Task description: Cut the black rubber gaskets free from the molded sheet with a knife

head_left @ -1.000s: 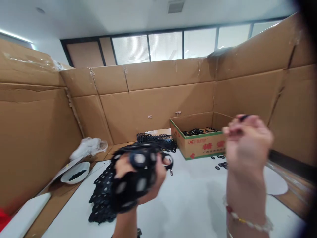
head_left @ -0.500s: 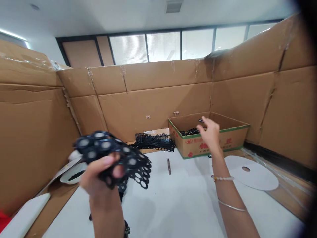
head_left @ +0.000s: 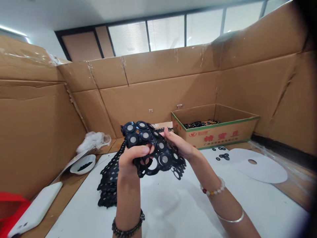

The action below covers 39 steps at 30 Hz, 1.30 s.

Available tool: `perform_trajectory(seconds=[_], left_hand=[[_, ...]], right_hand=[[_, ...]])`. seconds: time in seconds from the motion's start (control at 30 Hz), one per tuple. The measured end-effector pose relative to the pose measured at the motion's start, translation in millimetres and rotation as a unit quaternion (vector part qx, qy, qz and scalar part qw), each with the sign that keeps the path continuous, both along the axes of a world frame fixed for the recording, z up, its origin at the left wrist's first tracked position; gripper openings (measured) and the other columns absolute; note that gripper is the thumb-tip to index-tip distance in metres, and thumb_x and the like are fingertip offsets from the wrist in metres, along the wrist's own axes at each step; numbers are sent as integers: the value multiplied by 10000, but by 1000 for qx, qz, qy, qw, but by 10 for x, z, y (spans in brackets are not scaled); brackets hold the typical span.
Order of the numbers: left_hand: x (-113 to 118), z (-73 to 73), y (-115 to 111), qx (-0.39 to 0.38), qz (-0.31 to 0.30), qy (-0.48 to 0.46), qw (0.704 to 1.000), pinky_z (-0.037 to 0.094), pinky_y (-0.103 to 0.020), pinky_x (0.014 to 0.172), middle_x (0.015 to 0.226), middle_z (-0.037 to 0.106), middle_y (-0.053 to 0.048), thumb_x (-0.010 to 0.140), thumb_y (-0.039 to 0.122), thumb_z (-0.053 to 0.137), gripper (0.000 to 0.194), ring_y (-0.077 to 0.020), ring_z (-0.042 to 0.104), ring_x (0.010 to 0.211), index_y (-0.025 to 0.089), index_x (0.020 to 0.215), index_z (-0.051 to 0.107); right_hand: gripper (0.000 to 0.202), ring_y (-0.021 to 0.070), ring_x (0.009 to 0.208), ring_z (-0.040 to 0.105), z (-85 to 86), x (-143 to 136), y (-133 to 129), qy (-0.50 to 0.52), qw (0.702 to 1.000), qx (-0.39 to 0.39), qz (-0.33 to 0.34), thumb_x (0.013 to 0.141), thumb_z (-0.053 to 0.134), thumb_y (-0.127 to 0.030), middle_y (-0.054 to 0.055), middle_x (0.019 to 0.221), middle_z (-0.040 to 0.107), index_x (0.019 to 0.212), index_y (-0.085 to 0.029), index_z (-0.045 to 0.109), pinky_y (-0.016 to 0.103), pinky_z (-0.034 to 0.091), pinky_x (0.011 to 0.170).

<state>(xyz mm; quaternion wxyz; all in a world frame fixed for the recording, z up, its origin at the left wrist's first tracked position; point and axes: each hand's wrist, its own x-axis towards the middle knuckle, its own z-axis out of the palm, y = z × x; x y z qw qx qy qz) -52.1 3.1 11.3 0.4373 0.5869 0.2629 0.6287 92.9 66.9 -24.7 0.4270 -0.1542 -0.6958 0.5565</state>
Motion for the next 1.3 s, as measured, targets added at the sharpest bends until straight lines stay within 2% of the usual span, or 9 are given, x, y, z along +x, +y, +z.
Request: perform_trajectory(seconds=[0.1,0.2,0.4,0.57,0.73,0.9,0.93,1.1,1.3], left_hand=[[-31,-23,59,6,3,4,1000,418,-296,417,464,543,-9,560,315,519,125,-164,485,440,233,472,552],[-105,-50,104,1,0,51,999,486,-305,525,595,625,-22,574,277,566,98,-195,569,571,218,591,642],[-105,-14,138,-10,12,173,985,451,-196,602,681,629,24,613,55,698,158,-125,548,659,195,680,670],[75,-15,196,-37,66,224,972,443,-220,554,609,626,16,662,76,669,125,-142,561,591,188,630,625],[159,-61,264,-76,83,143,983,452,-213,528,556,624,2,658,125,702,125,-136,577,546,178,577,622],[190,-54,232,-132,46,14,990,433,-217,463,566,624,4,605,149,738,107,-124,568,486,169,601,633],[203,-49,224,-142,39,-13,989,435,-217,461,588,634,0,598,156,751,108,-122,572,492,163,624,646],[318,-14,172,-147,32,-120,981,460,-177,501,632,661,6,617,167,784,120,-96,596,553,153,699,698],[461,-1,3,-85,61,-225,969,527,-147,683,796,722,20,679,125,774,132,-95,671,763,178,792,733]], right_hand=[[487,137,672,564,42,108,-69,15,1000,-22,-4,772,611,-668,26,708,614,740,-183,633,250,460,610],[394,96,599,464,114,318,-115,35,999,-7,-36,809,642,-565,-12,665,534,714,-188,578,221,376,540],[440,79,549,307,230,579,-269,-1,943,167,-287,904,548,-493,-52,595,345,619,-190,407,237,245,503],[419,85,562,327,260,638,-321,-18,907,206,-366,921,524,-472,-50,602,357,630,-191,415,254,271,540],[398,103,586,386,243,695,-220,-30,865,256,-430,929,511,-454,-43,605,399,634,-194,448,263,317,577],[205,226,965,519,243,647,-270,-71,706,377,-596,939,503,-369,54,959,596,941,-226,649,386,401,843],[214,232,984,525,256,613,-331,-66,692,384,-607,944,494,-365,66,996,594,989,-225,650,392,412,844],[249,188,940,590,309,343,-671,-44,758,390,-521,937,534,-341,73,1035,622,1105,-185,629,336,481,826],[299,212,959,577,231,68,-652,-30,700,440,-562,864,652,-278,99,1039,631,1129,-142,625,370,499,869]])
